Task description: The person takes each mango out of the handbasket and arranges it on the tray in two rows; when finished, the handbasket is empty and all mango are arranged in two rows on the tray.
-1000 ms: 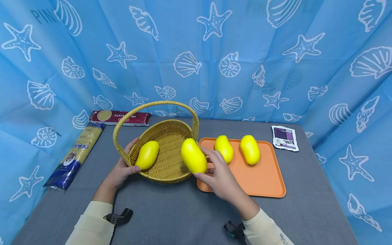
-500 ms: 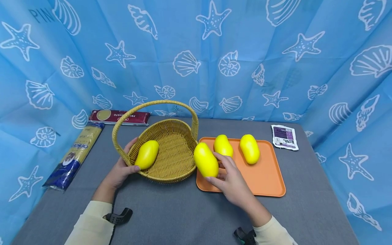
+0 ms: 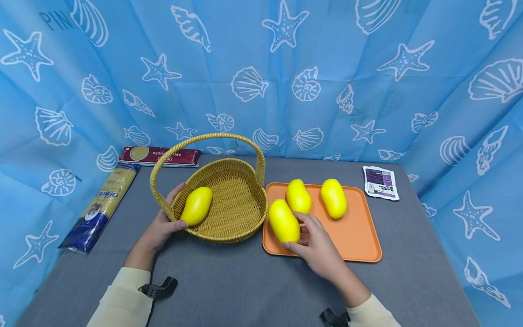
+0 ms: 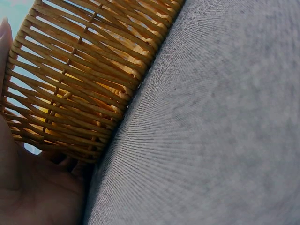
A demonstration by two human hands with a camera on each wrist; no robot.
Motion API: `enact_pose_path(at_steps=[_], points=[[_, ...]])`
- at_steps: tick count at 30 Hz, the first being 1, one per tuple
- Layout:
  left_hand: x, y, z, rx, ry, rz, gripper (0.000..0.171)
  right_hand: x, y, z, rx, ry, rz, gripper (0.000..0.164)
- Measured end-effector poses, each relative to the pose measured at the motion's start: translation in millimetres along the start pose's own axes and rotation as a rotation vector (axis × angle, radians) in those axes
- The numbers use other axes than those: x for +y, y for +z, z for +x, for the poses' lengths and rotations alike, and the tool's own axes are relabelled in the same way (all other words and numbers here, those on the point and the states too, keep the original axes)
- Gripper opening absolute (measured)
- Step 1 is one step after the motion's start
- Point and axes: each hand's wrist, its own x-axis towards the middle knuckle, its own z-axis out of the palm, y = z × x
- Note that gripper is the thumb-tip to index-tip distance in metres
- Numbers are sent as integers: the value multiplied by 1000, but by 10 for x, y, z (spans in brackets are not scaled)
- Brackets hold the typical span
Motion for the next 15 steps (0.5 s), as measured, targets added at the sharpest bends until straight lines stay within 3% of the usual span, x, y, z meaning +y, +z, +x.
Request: enact_pose_path(at_steps=[15], points=[[3, 3, 3, -4, 5, -8, 104, 68, -24, -22, -35, 150, -144, 81]])
